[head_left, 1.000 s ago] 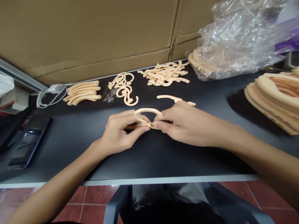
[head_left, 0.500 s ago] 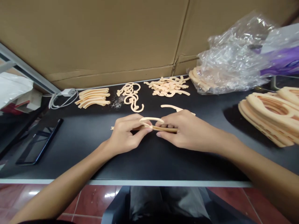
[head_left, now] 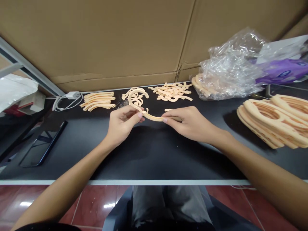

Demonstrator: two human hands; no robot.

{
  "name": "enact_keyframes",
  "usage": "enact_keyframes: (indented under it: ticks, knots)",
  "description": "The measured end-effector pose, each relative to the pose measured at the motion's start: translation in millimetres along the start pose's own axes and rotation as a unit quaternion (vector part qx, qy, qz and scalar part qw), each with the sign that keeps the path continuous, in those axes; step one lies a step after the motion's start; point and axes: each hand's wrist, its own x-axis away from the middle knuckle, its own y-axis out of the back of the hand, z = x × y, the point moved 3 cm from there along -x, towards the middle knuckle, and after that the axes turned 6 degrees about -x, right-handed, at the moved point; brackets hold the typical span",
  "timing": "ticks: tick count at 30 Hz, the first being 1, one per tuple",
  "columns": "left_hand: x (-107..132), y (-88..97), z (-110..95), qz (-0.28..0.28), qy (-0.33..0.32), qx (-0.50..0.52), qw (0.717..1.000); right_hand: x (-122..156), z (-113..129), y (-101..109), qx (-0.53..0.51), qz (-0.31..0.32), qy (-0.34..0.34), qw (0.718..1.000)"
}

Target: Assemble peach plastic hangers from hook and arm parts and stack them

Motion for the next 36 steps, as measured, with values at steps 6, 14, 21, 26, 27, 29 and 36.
enact_keyframes:
  ticks: [6, 14, 21, 26, 27, 29, 36]
  knots:
    - [-1.2, -0.9, -0.2, 0.036, 0.008, -0.021, 0.999, -2.1, 0.7, -5.4, -0.096, 0.022, -0.011, 0.995]
    - [2.5, -5.2, -0.3, 0.097, 0.065, -0.018, 0.993, -9.0, -31.5, 33.4, 0.082, -0.110, -0.087, 0.987]
    - [8.8, -9.0, -3.2, 0.112, -0.032, -0.201, 0.973, -11.5, -45.2, 23.2, 0.128, -0.021, -0.081, 0.988]
    - [8.2, -7.1, -13.0, 0.123, -0.106, -0.270, 0.949, -11.9, -44.7, 18.9, 0.117, -0.018, -0.038, 0.992]
    - [7.9, -7.0, -12.8, 0.131, -0.099, -0.270, 0.949, -11.5, -44.1, 18.8, 0.113, -0.020, -0.025, 0.993]
    - [7.3, -6.8, -10.6, 0.146, -0.078, -0.281, 0.945, -10.4, -43.4, 19.2, 0.106, -0.028, -0.008, 0.994]
    - [5.1, -2.9, -3.6, 0.150, -0.078, -0.373, 0.912, -10.0, -43.4, 24.6, 0.071, -0.061, -0.079, 0.992]
